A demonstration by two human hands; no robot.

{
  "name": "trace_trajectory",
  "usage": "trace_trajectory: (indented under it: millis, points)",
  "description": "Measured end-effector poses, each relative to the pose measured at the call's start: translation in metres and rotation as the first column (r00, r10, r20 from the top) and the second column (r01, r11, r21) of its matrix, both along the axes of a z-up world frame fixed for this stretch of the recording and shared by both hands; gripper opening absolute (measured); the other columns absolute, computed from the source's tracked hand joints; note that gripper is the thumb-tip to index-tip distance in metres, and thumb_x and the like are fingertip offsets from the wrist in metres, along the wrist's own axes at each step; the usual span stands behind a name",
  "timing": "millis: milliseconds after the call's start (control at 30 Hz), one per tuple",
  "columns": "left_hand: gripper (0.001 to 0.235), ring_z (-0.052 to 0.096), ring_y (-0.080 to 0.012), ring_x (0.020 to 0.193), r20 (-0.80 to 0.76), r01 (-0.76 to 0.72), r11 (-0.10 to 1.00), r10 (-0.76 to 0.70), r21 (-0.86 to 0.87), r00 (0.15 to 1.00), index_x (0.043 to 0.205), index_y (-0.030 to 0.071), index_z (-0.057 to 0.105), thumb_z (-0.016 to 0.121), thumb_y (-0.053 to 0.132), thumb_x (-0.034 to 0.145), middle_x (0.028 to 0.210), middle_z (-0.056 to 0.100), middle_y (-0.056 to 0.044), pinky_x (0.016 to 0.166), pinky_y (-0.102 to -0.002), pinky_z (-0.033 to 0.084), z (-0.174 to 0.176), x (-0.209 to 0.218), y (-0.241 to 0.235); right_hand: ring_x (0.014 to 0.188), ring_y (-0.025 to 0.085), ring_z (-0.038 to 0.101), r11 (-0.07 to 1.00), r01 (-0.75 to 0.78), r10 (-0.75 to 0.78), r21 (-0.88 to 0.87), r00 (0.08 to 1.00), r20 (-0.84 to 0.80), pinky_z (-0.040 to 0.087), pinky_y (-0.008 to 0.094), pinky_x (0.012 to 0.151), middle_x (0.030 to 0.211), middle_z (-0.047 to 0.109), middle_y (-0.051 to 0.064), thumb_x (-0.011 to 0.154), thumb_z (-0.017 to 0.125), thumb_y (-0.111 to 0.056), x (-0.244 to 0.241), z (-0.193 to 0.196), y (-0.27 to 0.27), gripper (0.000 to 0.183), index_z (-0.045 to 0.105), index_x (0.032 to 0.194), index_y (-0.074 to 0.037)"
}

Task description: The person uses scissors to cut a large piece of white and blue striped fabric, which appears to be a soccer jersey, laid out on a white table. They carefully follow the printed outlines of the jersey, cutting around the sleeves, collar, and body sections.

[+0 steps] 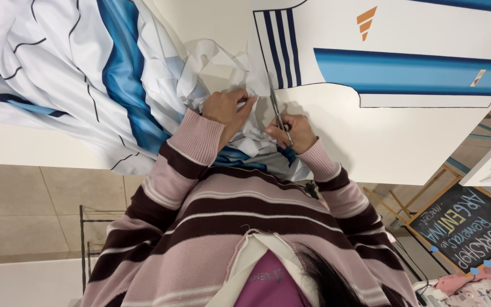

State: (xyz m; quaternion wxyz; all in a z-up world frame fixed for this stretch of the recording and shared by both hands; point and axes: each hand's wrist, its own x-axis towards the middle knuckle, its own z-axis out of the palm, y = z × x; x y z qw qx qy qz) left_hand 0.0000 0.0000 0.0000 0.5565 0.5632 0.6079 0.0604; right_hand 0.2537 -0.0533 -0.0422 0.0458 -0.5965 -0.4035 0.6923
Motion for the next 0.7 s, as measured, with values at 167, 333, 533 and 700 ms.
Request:
trace_trajectory:
  millis: [167, 333, 533, 700]
  points:
    - [0.037, 0.072, -0.0370, 0.076, 0.023, -0.020, 1.000, 0.020, 0.015, 1.000, 0.101, 0.006, 0.072, 0.056, 0.039, 0.101, 0.080, 0.074, -0.016, 0.074, -0.045, 0.057, -0.002, 0.000, -0.003, 0.046, 0.007, 0.055, 1.000, -0.003, 0.004, 0.027, 1.000, -0.024, 0.043, 0.022, 0.044, 0.056, 0.059, 0.000, 0.088, 0.079, -0.036, -0.005, -0.004, 0.011, 0.037, 0.069, 0.087, -0.001]
    - [0.036, 0.071, -0.0378, 0.076, 0.032, -0.036, 0.998, 0.035, 0.044, 0.999, 0.100, 0.006, 0.073, 0.058, 0.038, 0.101, 0.081, 0.074, -0.017, 0.074, -0.045, 0.057, -0.001, -0.002, -0.004, 0.046, 0.007, 0.057, 0.996, -0.060, 0.056, 0.072, 0.997, 0.054, 0.045, 0.022, 0.044, 0.056, 0.061, 0.000, 0.088, 0.079, -0.039, -0.009, 0.001, 0.019, 0.038, 0.071, 0.087, -0.002]
    - [0.037, 0.072, -0.0376, 0.075, 0.039, -0.040, 0.998, 0.039, 0.037, 0.998, 0.100, 0.005, 0.073, 0.059, 0.039, 0.100, 0.078, 0.073, -0.017, 0.074, -0.045, 0.057, -0.005, -0.001, -0.006, 0.044, 0.007, 0.053, 0.998, -0.041, 0.037, 0.047, 0.996, 0.079, 0.041, 0.022, 0.042, 0.053, 0.057, -0.001, 0.087, 0.081, -0.037, -0.007, 0.001, 0.017, 0.038, 0.069, 0.083, -0.002]
    - [0.037, 0.071, -0.0389, 0.075, 0.035, -0.027, 0.997, 0.025, 0.078, 0.999, 0.098, 0.004, 0.073, 0.059, 0.039, 0.101, 0.075, 0.072, -0.018, 0.073, -0.047, 0.057, -0.008, -0.002, -0.008, 0.041, 0.007, 0.050, 0.998, -0.038, 0.034, 0.042, 0.996, 0.083, 0.038, 0.023, 0.039, 0.050, 0.055, 0.000, 0.088, 0.081, -0.033, -0.009, 0.005, 0.018, 0.036, 0.067, 0.078, -0.001]
